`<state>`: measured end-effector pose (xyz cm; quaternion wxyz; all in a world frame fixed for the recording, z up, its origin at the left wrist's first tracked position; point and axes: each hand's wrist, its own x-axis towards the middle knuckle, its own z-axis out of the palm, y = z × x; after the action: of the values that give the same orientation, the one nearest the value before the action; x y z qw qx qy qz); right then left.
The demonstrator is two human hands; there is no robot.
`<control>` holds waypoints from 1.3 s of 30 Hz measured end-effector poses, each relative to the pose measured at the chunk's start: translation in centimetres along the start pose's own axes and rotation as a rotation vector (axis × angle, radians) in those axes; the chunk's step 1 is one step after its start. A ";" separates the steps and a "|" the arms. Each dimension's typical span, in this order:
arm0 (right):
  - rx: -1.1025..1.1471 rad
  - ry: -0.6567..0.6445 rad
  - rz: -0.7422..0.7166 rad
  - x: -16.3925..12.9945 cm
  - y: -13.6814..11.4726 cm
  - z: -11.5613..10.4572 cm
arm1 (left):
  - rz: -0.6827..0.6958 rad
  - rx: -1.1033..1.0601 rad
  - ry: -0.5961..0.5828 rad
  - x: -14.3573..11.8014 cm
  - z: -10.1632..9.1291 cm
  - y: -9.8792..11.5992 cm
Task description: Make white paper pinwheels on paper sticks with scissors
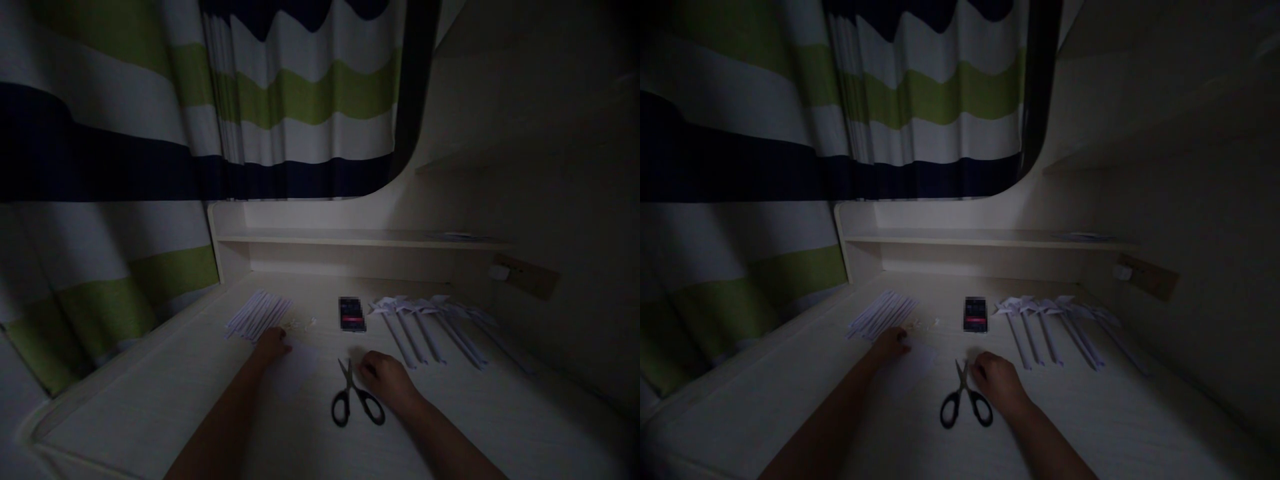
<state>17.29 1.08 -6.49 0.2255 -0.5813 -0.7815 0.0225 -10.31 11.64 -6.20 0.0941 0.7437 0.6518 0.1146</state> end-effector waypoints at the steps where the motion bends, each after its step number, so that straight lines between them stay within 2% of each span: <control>1: 0.001 0.000 -0.008 0.0 -0.1 -0.1 | 0.000 -0.006 0.003 0.0 0.0 -0.1; 12: 0.035 -0.021 -0.025 -0.2 -0.8 -0.6 | 0.000 -0.174 0.097 0.1 0.1 -0.3; 20: 0.083 -0.002 -0.003 -0.2 -0.9 -0.6 | -0.011 -0.488 0.170 -0.3 -2.1 0.4; 23: 0.247 0.045 0.024 -0.1 -0.8 -0.4 | 0.006 -0.678 0.159 -1.0 -3.1 1.1; 26: 0.521 0.086 0.100 0.1 -1.0 -0.4 | 0.043 -0.852 0.138 -1.8 -3.7 2.1; 29: 0.809 0.143 0.155 0.2 -1.6 -0.7 | 0.056 -1.016 0.131 -2.4 -3.8 3.6; 30: 0.885 0.163 0.159 0.3 -1.9 -0.8 | 0.033 -1.175 0.124 -2.6 -3.7 4.1; 32: 1.021 0.194 0.163 0.4 -2.5 -0.8 | 0.038 -1.250 0.108 -3.0 -3.4 5.3; 35: 1.224 0.155 0.190 0.5 -3.1 -0.4 | 0.041 -1.416 0.051 -3.8 -3.0 7.0; 39: 1.377 0.104 0.308 0.7 -3.0 -0.4 | 0.044 -1.421 0.030 -4.6 -2.3 8.5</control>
<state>14.61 0.64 -5.06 0.5732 -0.4110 -0.4867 0.5154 -3.52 5.89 -1.76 0.5449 0.5139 0.4053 0.5242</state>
